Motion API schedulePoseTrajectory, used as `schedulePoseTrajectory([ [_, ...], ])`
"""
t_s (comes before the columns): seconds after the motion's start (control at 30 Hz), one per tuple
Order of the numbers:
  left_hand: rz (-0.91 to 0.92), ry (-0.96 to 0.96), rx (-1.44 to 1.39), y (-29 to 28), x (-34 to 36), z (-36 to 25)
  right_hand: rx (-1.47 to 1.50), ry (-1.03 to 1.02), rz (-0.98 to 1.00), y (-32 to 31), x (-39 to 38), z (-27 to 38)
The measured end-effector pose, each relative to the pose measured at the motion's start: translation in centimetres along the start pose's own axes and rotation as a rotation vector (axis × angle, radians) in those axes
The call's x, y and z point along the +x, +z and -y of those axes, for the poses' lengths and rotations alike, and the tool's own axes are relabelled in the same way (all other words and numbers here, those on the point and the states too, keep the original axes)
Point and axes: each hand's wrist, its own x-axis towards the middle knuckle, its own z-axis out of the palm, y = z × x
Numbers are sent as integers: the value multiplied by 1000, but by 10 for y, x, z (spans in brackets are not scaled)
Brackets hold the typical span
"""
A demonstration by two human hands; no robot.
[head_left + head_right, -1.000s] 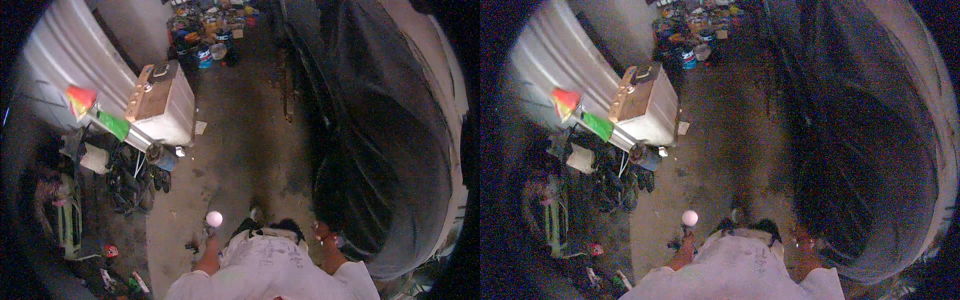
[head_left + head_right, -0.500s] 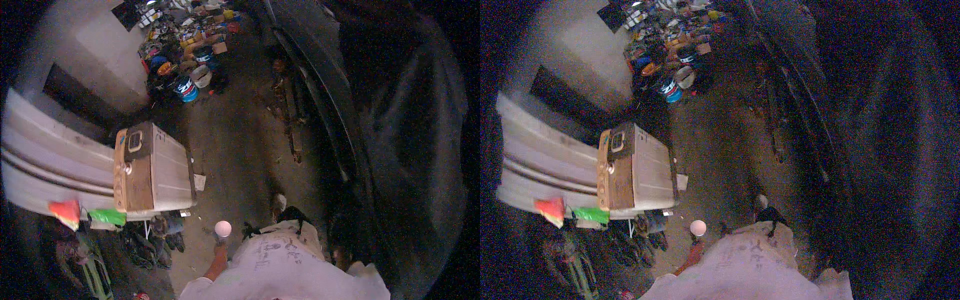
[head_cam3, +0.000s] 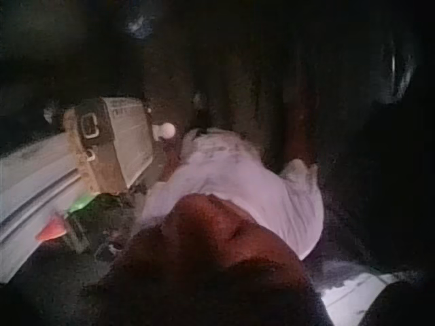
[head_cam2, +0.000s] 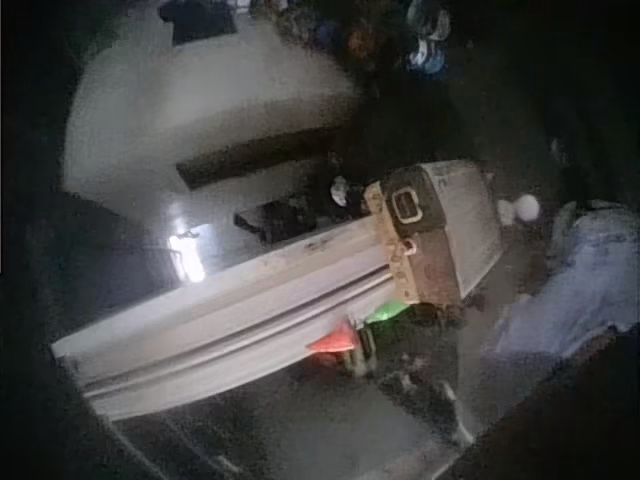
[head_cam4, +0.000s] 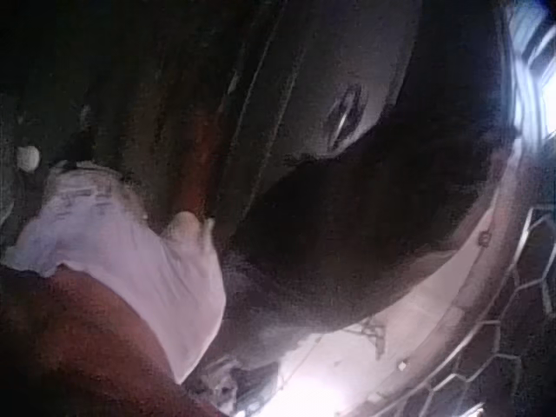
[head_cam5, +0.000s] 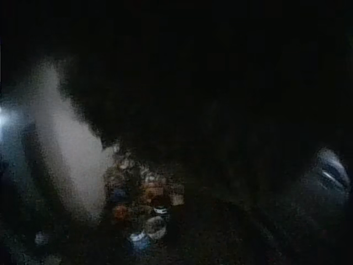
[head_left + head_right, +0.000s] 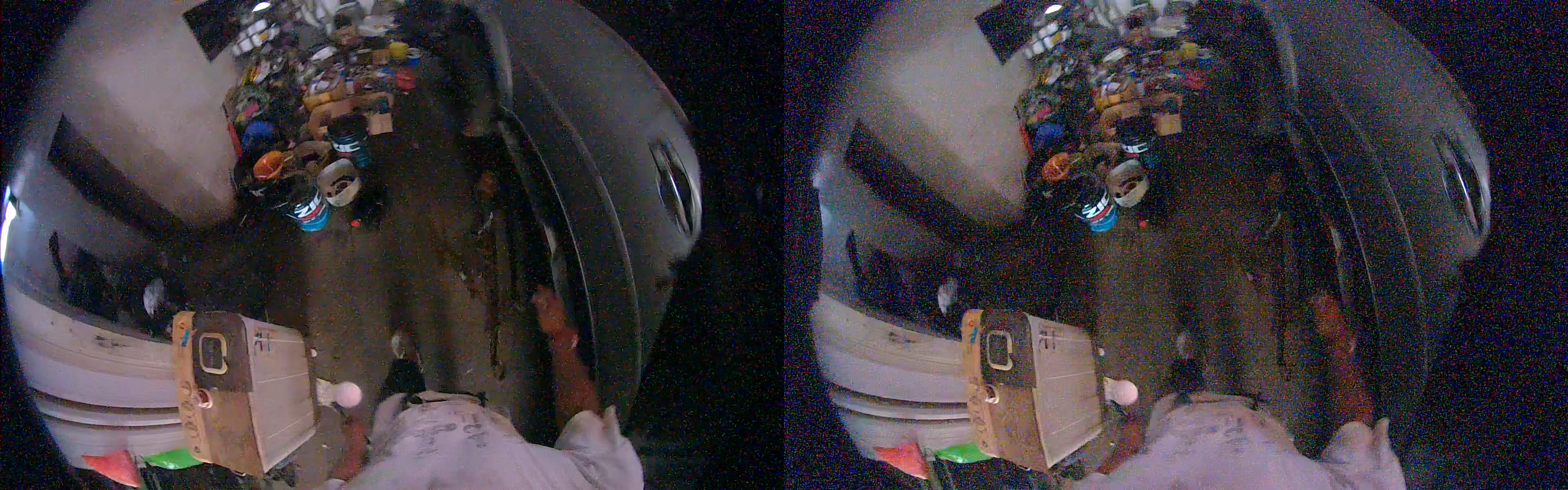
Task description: The person uses a spray gun to apply paint to a car part, then walks to a cluttered area and sits on the floor. They open a paint can, pour paint into the spray gun cup, and handle a blue plastic bag.
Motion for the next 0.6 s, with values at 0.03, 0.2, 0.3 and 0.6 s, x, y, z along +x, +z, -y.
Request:
schedulePoseTrajectory([
  [0.03, 21, -8, -12, 29, 14, -22, -37, 48, 47, 4, 11, -5],
  [0.2, -2, 33, -1, 50, 93, -193, -68, 392, 283, 40, 37, 5],
  [0.3, 5, 60, 5, 92, 151, -292, -96, 531, 311, 27, 93, 23],
  [0.6, -104, 67, -10, 219, 255, -504, 26, 541, 182, 0, 415, 83],
])
